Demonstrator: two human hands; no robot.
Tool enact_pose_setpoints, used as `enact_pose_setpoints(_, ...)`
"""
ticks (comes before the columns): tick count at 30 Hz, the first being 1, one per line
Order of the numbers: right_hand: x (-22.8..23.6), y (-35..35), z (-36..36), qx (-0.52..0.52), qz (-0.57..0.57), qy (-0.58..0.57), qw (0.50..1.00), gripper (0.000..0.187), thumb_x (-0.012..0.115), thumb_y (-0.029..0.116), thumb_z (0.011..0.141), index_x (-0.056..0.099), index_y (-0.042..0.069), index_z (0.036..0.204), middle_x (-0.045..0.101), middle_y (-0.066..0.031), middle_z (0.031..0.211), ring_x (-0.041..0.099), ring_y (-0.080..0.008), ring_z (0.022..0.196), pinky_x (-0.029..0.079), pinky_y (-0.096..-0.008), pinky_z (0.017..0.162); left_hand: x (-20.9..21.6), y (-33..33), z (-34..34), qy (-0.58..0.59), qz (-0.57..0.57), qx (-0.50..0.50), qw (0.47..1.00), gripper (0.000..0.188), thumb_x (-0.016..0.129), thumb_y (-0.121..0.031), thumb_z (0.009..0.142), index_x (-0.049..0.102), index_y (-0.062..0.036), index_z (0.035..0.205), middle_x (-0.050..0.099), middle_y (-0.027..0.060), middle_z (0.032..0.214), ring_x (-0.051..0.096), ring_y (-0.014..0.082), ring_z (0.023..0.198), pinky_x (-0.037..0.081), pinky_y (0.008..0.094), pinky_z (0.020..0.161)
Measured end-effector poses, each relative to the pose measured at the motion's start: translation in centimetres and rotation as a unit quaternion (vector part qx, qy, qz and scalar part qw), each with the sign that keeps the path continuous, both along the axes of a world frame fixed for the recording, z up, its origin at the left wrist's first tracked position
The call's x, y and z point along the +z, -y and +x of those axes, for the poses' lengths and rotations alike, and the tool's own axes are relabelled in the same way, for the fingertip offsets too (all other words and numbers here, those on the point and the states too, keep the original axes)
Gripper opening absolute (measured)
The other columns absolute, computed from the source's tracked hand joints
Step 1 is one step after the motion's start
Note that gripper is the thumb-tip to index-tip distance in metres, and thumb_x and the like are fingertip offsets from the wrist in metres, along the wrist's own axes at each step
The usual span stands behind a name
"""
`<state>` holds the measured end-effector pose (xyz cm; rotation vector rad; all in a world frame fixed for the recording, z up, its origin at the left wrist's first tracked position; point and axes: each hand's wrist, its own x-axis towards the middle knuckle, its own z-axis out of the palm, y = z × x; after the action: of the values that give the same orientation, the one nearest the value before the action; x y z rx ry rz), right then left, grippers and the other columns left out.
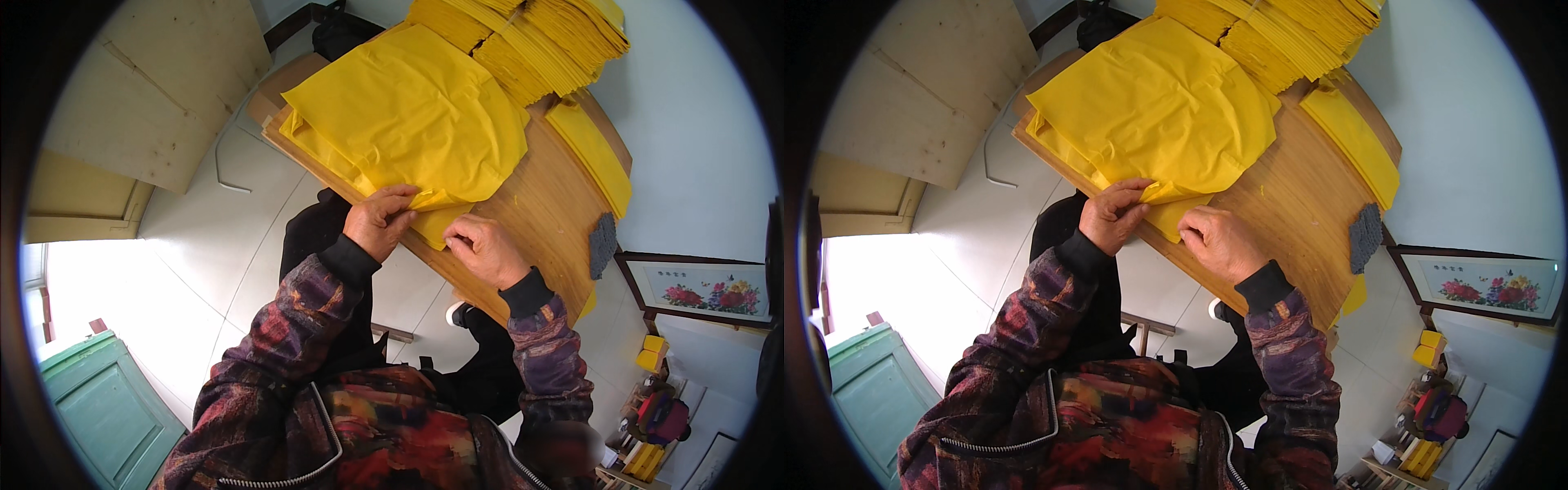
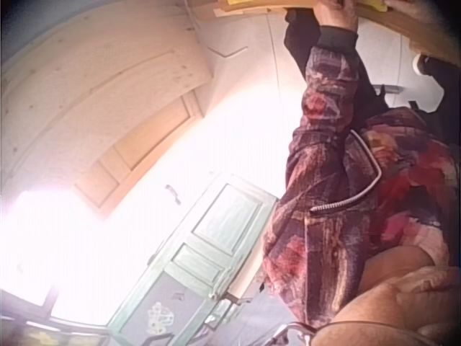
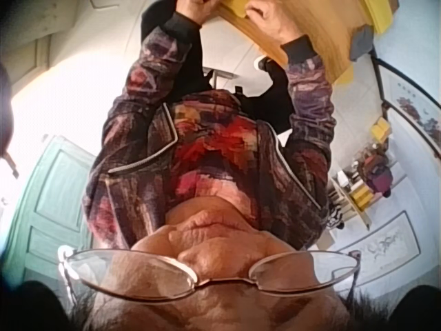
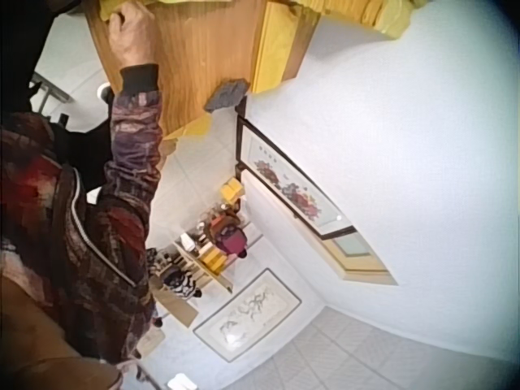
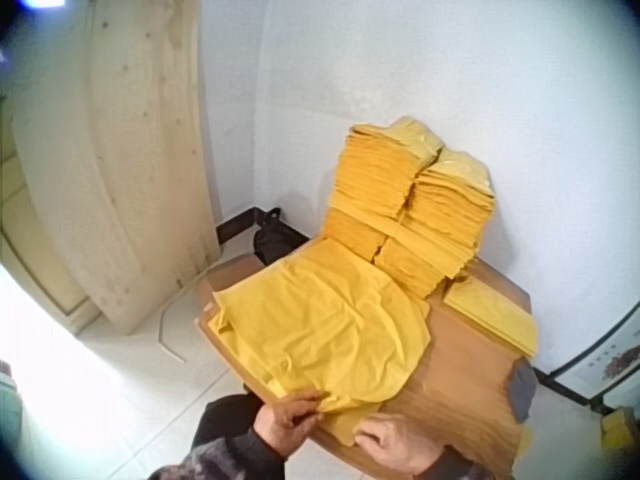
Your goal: The person folds yellow poly mailers one by one on a low wooden table. They align edges, fold the mailer in half, and press the crease before stacking the folded mailer on a growing pile.
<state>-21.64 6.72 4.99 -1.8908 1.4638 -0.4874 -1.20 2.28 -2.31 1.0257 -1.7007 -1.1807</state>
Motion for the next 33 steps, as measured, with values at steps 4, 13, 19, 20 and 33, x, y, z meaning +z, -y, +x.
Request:
enact_pose_setpoints(4, 0.2, 0.1, 0.2, -0.013, 0.004, 0.003, 1.0, 0.01, 0.058, 0.009, 0.086, 0.062, 0.001, 0.083, 0.064, -0.0136, 0.08, 0.062, -0.0317, 0.072, 0.049, -0.0384, 0.063, 0.0, 0.0, 0.0, -0.006, 0.001, 0.001, 1.0, 0.017, 0.068, -0.004, 0.083, 0.066, 0.002, 0.098, 0.066, 0.0122, 0.113, 0.066, 0.0243, 0.091, 0.053, 0.0284, 0.078)
enact_pose_setpoints(13, 0.6, 0.0, 0.5, -0.057, -0.021, 0.025, 0.998, 0.005, 0.061, 0.005, 0.086, 0.059, 0.0, 0.086, 0.061, -0.0115, 0.075, 0.059, -0.0225, 0.066, 0.047, -0.0326, 0.059, 0.3, -0.1, 0.1, -0.017, 0.018, -0.006, 1.0, 0.017, 0.069, -0.006, 0.084, 0.066, 0.0023, 0.098, 0.065, 0.0125, 0.115, 0.067, 0.0247, 0.089, 0.053, 0.029, 0.077)
enact_pose_setpoints(19, 1.3, 0.5, 1.1, -0.058, -0.101, 0.027, 0.993, 0.005, 0.062, 0.003, 0.087, 0.059, 0.0, 0.089, 0.061, -0.0116, 0.074, 0.059, -0.0197, 0.064, 0.046, -0.0299, 0.059, 0.9, -0.3, 0.6, 0.025, -0.033, -0.027, 0.999, 0.023, 0.072, -0.008, 0.082, 0.066, 0.0013, 0.102, 0.064, 0.0129, 0.118, 0.066, 0.023, 0.094, 0.053, 0.0286, 0.079)
enact_pose_setpoints(20, 1.4, 0.6, 1.2, -0.058, -0.112, 0.026, 0.992, 0.005, 0.062, 0.003, 0.087, 0.059, 0.0, 0.089, 0.061, -0.0119, 0.075, 0.059, -0.0198, 0.065, 0.046, -0.0298, 0.059, 1.0, -0.4, 0.6, 0.028, -0.063, -0.029, 0.997, 0.024, 0.072, -0.006, 0.082, 0.066, 0.0016, 0.104, 0.064, 0.0131, 0.119, 0.066, 0.0216, 0.096, 0.052, 0.0278, 0.08)
enact_pose_setpoints(33, -0.2, -2.2, 0.7, -0.084, -0.127, -0.025, 0.988, 0.014, 0.067, 0.007, 0.082, 0.064, 0.005, 0.095, 0.062, -0.0093, 0.082, 0.062, -0.0283, 0.07, 0.05, -0.0359, 0.06, 0.3, -0.5, -0.2, 0.015, -0.009, 0.022, 1.0, 0.019, 0.068, -0.004, 0.083, 0.066, 0.002, 0.101, 0.065, 0.0124, 0.113, 0.067, 0.0279, 0.091, 0.053, 0.0297, 0.078)
